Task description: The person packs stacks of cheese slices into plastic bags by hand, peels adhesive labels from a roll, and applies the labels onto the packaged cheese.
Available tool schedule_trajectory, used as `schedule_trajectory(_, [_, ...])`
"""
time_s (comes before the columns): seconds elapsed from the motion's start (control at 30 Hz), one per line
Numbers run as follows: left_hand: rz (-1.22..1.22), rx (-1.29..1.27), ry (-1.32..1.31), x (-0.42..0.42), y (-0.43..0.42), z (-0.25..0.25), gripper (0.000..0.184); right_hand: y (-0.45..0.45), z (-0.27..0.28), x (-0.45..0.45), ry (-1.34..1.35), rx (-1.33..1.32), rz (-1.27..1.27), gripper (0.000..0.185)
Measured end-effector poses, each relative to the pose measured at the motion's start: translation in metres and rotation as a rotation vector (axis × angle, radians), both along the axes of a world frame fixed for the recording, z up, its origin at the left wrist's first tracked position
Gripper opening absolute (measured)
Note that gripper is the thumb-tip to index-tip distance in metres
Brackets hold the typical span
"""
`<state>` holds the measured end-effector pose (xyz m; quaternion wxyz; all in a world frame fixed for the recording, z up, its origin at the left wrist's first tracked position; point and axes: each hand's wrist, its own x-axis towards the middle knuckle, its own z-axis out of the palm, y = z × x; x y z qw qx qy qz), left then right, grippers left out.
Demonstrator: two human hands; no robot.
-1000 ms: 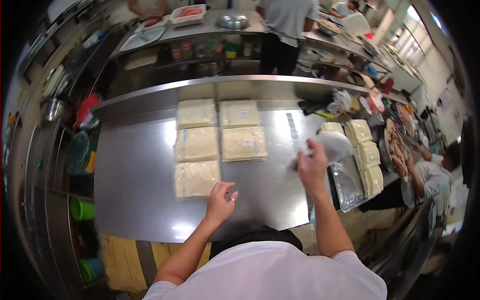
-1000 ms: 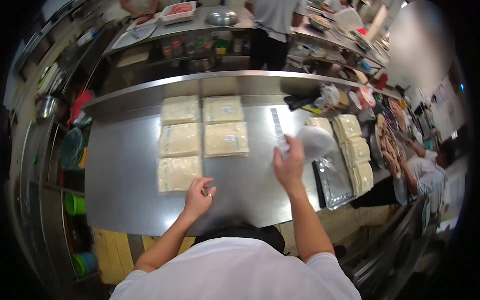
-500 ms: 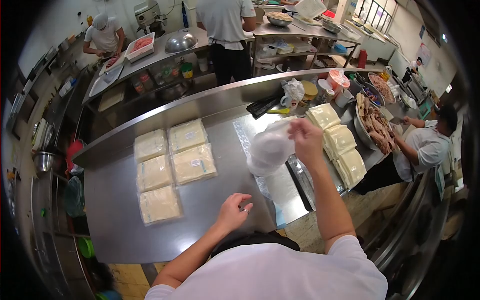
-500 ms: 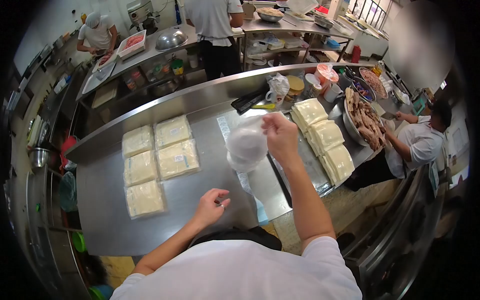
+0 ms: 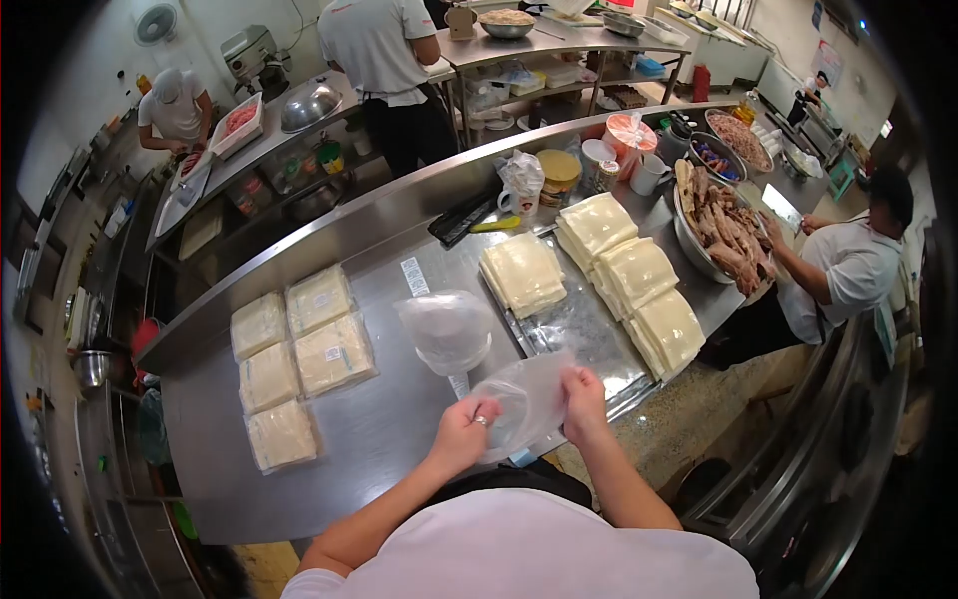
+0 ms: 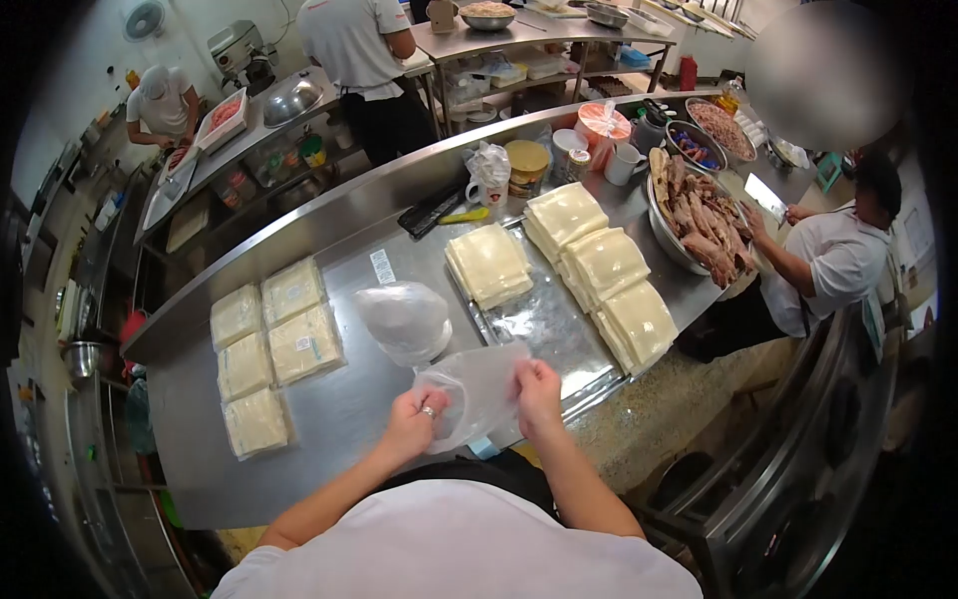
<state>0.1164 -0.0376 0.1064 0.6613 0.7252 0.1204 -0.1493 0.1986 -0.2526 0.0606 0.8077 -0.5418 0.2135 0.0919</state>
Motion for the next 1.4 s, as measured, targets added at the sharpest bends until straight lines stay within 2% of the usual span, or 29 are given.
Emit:
schedule_trajectory(0.07, [0.123, 0.087, -0.084, -0.003, 0.000, -0.021, 0.027, -0.011, -0.025, 0.014, 0.043, -0.017, 0.084, 0.018])
schedule_trajectory(0.13, [0.239, 0.091, -0.062, -0.002, -0.002, 0.013, 0.023, -0.021, -0.035, 0.044, 0.010, -0.087, 0.120, 0.032])
schedule_trajectory(0.17, [0.300, 0.093, -0.051, -0.004, -0.004, 0.030, 0.021, -0.022, -0.033, 0.065, -0.071, -0.199, 0.176, 0.043])
schedule_trajectory(0.27, [0.465, -0.150, -0.163, -0.007, -0.009, 0.042, 0.031, 0.009, -0.045, 0.142, -0.409, -0.610, 0.253, 0.059])
schedule_trajectory(0.37, [0.261, 0.103, -0.195, -0.025, 0.007, 0.039, 0.044, 0.059, -0.026, 0.203, -0.576, -1.006, 0.401, 0.075])
schedule_trajectory(0.47, [0.231, 0.191, -0.283, -0.035, 0.007, 0.038, 0.037, 0.104, -0.051, 0.238, -0.659, -1.376, 0.463, 0.080])
schedule_trajectory(0.5, [0.263, 0.200, -0.258, -0.039, 0.006, 0.037, 0.035, 0.111, -0.051, 0.241, -0.601, -1.487, 0.548, 0.084])
schedule_trajectory(0.6, [0.347, 0.216, -0.182, -0.050, 0.006, 0.031, 0.028, 0.122, -0.051, 0.249, -0.524, -1.656, 0.658, 0.082])
schedule_trajectory(0.73, [0.488, 0.171, -0.031, -0.056, 0.012, 0.015, 0.024, 0.131, -0.045, 0.255, -0.469, -1.696, 0.845, 0.070])
schedule_trajectory(0.83, [0.484, 0.178, -0.043, -0.051, 0.016, 0.011, 0.023, 0.141, -0.054, 0.259, -0.496, -1.706, 0.820, 0.056])
schedule_trajectory(1.03, [0.407, 0.237, -0.070, -0.043, 0.008, 0.022, 0.022, 0.145, -0.019, 0.243, -0.443, -1.685, 0.887, 0.056])
schedule_trajectory(1.23, [0.377, 0.244, -0.069, -0.044, 0.005, 0.022, 0.020, 0.152, -0.054, 0.236, -0.554, -1.846, 0.717, 0.060])
schedule_trajectory(1.4, [0.359, 0.258, -0.100, -0.044, 0.008, 0.017, 0.020, 0.146, -0.066, 0.241, -0.565, -1.882, 0.826, 0.059])
